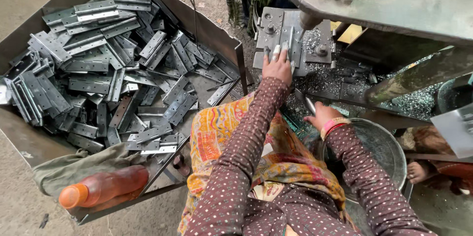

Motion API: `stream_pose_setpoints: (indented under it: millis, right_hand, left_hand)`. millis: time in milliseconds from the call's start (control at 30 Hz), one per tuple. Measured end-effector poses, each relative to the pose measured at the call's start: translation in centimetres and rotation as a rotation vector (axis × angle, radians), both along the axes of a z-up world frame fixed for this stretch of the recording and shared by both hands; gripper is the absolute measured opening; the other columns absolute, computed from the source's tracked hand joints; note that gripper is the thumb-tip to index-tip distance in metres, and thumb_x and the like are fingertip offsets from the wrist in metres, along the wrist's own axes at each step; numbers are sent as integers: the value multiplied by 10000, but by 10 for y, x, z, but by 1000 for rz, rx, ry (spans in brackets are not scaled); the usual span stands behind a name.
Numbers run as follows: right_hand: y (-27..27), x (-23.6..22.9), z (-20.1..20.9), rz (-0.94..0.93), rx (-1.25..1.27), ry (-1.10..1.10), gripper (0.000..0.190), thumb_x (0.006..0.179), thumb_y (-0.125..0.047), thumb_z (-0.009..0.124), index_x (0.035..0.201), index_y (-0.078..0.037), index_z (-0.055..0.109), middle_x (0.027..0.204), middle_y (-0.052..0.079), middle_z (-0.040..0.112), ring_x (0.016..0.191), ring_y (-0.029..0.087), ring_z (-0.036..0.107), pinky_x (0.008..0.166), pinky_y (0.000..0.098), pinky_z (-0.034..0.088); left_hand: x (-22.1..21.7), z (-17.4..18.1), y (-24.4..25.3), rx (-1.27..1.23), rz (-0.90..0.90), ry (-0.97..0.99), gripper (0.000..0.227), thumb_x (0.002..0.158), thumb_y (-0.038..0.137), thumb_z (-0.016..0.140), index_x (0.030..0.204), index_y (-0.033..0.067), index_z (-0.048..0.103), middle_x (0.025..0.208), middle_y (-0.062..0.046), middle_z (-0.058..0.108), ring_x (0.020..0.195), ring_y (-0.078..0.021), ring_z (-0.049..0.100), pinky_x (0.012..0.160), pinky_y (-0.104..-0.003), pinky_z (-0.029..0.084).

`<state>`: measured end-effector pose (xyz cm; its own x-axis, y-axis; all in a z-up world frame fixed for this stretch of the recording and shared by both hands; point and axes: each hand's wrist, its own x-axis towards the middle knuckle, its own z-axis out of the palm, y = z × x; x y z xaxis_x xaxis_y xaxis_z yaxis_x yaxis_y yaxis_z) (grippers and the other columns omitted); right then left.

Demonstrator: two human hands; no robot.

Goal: The person sits on the floor and repeatedly picks up metal pieces from a bin, places them into a press machine, and removes the processed pieces using tongs. The person handles the metal pieces one at a time and uses tongs to manipulate them within the machine.

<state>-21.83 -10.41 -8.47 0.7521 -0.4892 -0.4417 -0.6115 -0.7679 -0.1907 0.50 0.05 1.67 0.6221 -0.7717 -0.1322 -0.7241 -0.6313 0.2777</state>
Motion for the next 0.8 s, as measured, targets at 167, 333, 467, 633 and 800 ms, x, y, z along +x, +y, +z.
stream_pose_setpoints:
  millis: [167, 333, 467, 633, 800]
  right_hand:
    - [26, -27, -48, -58, -98, -241, 474, 945, -451, 671, 1160, -37, 583, 912, 231, 715, 841, 429, 705, 757, 524, 561]
    - [15, -23, -51, -74, 13, -28, 521, 889, -469, 708, 1133, -20, 608, 912, 237, 738, 840, 410, 728, 766, 505, 574]
    - [-17, 3, -18, 12, -19, 103, 566, 867, -505, 728, 1133, -18, 616, 934, 249, 734, 842, 416, 726, 758, 503, 575]
    - [21, -29, -39, -96, -17, -191, 481, 884, -477, 699, 1073, -41, 629, 925, 241, 728, 849, 422, 710, 765, 520, 559]
    - [33, -40, -56, -87, -49, -79, 493, 898, -502, 699, 1042, -35, 632, 929, 244, 732, 866, 415, 713, 763, 507, 572]
  left_hand:
    - [9, -1, -9, 51, -50, -20, 282, 992, 197, 505, 1160, 95, 708, 1612, -98, 329, 1467, -274, 358, 1213, -588, 178]
    - [0, -13, 1, -27, -36, -85, 289, 972, 212, 544, 1185, 89, 696, 1601, -104, 343, 1463, -277, 355, 1219, -586, 193]
    - [6, -9, -20, 42, -33, -38, 262, 969, 203, 544, 1153, 113, 707, 1617, -88, 313, 1479, -262, 331, 1234, -574, 167]
    - [13, 2, -31, 73, -53, -56, 269, 977, 218, 548, 1167, 99, 697, 1608, -97, 310, 1491, -276, 306, 1219, -563, 182]
    - [-5, 2, -4, -4, -50, -31, 265, 1020, 187, 515, 1202, 123, 697, 1633, -65, 335, 1443, -257, 401, 1250, -582, 209]
